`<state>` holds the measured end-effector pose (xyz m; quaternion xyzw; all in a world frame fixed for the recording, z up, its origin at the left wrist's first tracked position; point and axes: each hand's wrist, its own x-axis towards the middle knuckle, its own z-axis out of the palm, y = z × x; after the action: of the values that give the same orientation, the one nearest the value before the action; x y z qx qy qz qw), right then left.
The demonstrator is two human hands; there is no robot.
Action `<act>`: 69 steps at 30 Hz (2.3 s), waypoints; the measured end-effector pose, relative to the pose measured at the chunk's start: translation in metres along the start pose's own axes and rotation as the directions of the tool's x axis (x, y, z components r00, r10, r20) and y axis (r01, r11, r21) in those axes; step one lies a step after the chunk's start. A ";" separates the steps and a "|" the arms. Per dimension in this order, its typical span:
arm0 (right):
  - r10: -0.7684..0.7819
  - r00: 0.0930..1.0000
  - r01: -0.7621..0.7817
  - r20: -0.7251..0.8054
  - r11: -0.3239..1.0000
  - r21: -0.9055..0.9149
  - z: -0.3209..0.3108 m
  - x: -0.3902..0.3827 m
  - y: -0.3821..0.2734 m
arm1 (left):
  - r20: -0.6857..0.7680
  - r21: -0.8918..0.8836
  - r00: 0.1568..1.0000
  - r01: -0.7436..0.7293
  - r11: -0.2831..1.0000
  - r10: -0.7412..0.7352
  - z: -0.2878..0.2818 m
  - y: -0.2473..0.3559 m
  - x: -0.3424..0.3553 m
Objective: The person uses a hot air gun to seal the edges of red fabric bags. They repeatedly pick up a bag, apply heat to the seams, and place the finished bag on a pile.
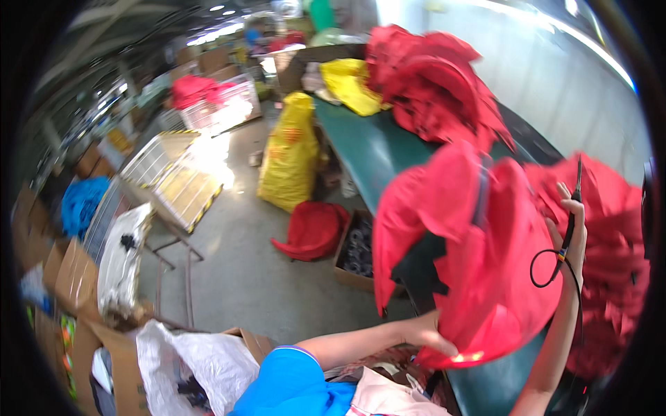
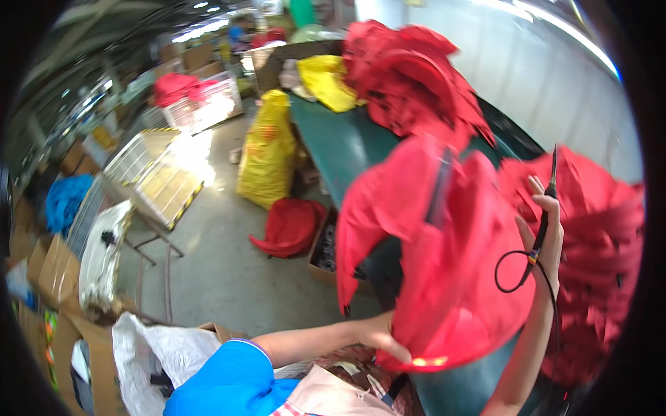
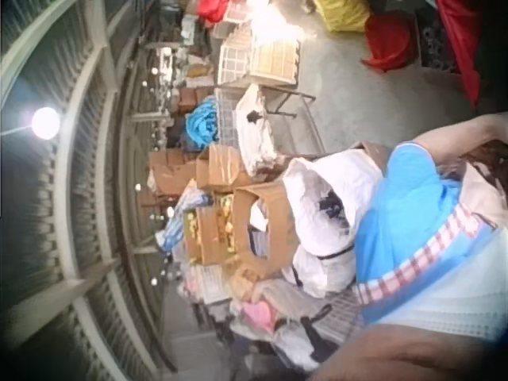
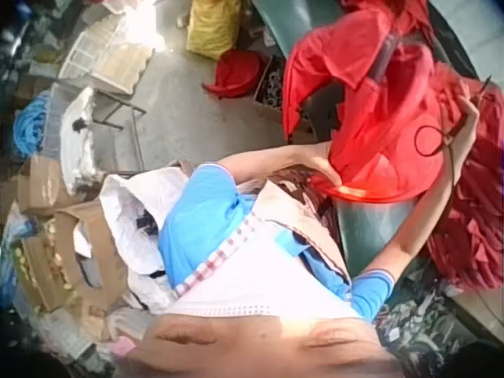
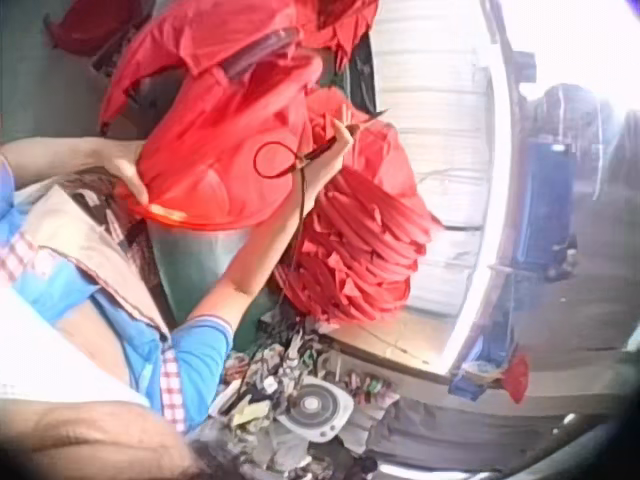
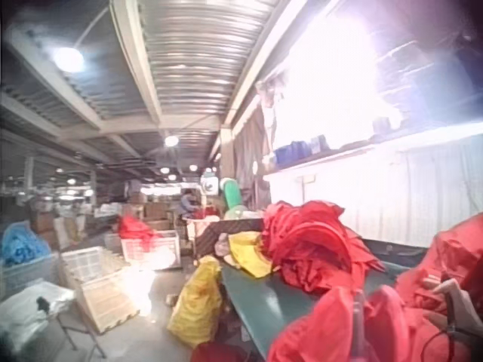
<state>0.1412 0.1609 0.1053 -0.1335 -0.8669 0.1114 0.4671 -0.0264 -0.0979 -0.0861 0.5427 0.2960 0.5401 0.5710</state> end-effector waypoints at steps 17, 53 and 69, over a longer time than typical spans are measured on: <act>-0.495 0.509 0.197 -0.705 0.864 -0.464 -0.061 0.079 -0.043 | -0.620 0.672 0.495 -0.064 0.737 0.609 -0.075 0.076 0.054; 0.405 0.914 -0.402 -0.014 0.911 0.094 0.014 -0.207 -0.194 | -0.362 -0.032 0.930 0.051 0.998 -0.059 0.006 -0.010 0.064; 0.629 0.771 -0.636 0.096 0.755 0.159 0.039 -0.184 -0.183 | -0.411 0.051 0.910 -0.031 0.998 0.049 0.023 -0.019 0.061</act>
<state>0.1823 -0.0757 -0.0005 -0.3730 -0.7653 0.3439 0.3961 0.0148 -0.0445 -0.0832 0.4351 0.4103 0.6473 0.4726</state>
